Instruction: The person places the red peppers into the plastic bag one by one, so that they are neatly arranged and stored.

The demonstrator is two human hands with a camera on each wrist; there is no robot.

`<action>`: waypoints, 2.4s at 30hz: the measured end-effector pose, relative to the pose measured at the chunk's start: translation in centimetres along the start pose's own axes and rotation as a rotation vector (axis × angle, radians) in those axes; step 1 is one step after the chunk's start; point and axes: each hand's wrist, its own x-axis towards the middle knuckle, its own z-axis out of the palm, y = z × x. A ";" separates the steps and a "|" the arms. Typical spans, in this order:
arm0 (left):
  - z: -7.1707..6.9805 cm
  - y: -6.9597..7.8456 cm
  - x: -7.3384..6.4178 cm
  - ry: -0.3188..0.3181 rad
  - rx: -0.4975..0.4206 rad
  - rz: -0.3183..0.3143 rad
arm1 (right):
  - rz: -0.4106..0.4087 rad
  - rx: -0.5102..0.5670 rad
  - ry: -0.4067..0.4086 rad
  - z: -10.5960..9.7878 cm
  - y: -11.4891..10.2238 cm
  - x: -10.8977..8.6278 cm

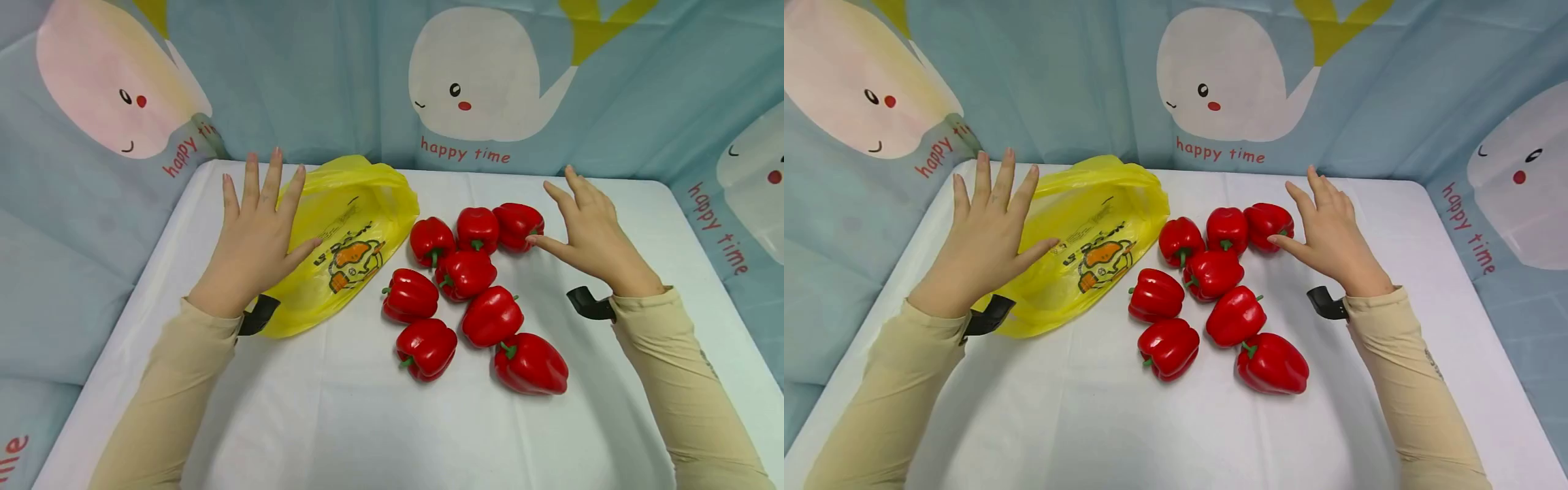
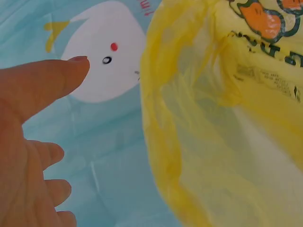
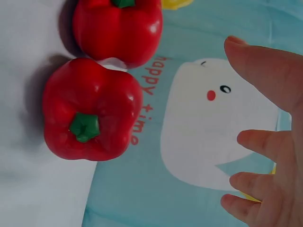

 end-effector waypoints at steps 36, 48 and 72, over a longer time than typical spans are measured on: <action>8.3 -0.6 -7.2 0.584 -0.957 -0.404 | 0.184 0.299 -0.128 4.0 2.8 1.8; 10.8 -2.4 -7.4 0.622 -1.028 -0.387 | 0.310 0.363 -0.161 5.4 2.7 2.1; 4.5 -4.5 -4.2 0.242 -0.630 -0.416 | 0.297 0.366 -0.102 6.6 2.5 2.2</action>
